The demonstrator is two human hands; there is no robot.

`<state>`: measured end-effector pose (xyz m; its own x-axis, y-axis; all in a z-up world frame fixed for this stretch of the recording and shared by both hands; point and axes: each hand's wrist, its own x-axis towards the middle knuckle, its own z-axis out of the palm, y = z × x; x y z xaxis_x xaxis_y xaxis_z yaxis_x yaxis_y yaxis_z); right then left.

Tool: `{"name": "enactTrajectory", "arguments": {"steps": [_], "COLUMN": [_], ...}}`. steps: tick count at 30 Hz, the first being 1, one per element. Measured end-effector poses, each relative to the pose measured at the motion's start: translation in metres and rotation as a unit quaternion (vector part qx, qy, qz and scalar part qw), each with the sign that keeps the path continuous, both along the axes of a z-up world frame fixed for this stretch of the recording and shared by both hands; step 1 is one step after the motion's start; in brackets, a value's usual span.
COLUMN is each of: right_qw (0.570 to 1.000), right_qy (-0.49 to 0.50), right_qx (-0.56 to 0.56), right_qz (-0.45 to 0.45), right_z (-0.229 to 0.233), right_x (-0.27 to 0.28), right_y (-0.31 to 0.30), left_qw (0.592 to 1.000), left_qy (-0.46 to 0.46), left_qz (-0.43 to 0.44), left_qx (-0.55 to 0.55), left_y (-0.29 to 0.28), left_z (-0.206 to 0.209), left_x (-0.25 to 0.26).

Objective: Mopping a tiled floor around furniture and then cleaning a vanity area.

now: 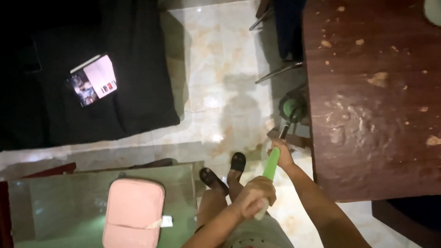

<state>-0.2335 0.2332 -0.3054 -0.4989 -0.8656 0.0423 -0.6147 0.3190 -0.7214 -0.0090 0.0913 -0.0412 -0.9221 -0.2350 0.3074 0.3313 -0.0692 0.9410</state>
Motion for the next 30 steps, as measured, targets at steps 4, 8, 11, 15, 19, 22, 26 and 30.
{"name": "enactTrajectory", "arguments": {"steps": [4,8,11,15,19,22,26,30], "right_qw": [0.993,0.985,0.981,0.956,0.944,0.940,0.945,0.959], "right_qy": [-0.068,-0.052,-0.069,-0.175,-0.220,-0.222,-0.177,-0.117], "right_qx": [-0.091,-0.146,-0.136,-0.149,-0.101,-0.071,-0.064,-0.088], "right_qz": [0.017,0.080,0.120,0.185,0.226,0.251,0.268,0.244], "right_z": [0.037,0.056,0.040,0.069,0.091,0.100,0.073,0.052], "right_x": [0.038,0.097,0.141,0.199,0.242,0.251,0.233,0.171], "right_y": [-0.035,-0.094,-0.132,-0.177,-0.189,-0.179,-0.139,-0.079], "left_qw": [1.000,0.997,0.991,0.975,0.944,0.935,0.942,0.960], "left_qy": [-0.020,-0.048,-0.035,-0.012,0.019,0.034,0.075,0.094], "left_qz": [0.011,0.046,0.095,0.160,0.232,0.243,0.240,0.205], "left_qx": [-0.014,-0.044,-0.092,-0.151,-0.233,-0.255,-0.222,-0.166], "left_y": [-0.017,-0.043,-0.038,-0.017,-0.012,-0.008,0.009,0.034], "left_z": [0.040,0.090,0.088,0.065,0.067,0.073,0.075,0.053], "left_x": [0.026,0.073,0.106,0.147,0.169,0.179,0.180,0.152]}}
